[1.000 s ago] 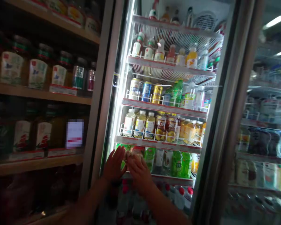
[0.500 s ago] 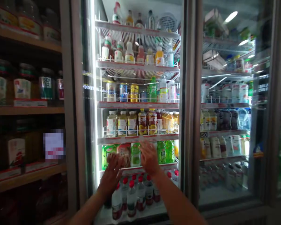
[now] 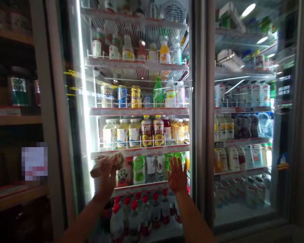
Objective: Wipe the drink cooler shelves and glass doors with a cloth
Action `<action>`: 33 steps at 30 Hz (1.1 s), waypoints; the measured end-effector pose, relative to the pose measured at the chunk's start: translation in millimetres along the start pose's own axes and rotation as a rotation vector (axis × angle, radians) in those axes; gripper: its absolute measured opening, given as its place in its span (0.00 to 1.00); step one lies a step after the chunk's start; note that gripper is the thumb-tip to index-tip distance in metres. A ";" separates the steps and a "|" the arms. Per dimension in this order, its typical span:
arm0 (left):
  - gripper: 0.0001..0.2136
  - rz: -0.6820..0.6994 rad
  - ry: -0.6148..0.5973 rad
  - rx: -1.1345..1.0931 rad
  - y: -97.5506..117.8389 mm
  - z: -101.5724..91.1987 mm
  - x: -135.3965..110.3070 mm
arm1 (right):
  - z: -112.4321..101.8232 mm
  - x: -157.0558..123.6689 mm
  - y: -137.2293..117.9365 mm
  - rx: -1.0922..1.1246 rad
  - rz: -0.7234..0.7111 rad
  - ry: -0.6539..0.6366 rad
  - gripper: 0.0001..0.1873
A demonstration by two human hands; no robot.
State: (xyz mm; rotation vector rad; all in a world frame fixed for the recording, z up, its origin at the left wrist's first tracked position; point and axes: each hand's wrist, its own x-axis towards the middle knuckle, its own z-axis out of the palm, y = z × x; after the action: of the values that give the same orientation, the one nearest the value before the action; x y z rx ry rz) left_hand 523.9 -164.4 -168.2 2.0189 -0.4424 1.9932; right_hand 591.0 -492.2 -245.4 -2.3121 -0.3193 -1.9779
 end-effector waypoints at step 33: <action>0.12 -0.031 -0.093 -0.062 12.1 -19.5 -43.1 | 5.2 -15.3 -32.8 0.081 0.204 0.050 0.38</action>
State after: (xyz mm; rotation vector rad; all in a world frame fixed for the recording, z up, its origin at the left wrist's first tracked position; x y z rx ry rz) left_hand 500.9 -166.5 -211.2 2.0738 -0.4838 1.8502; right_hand 587.0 -460.7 -263.6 -2.1478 -0.1498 -1.8846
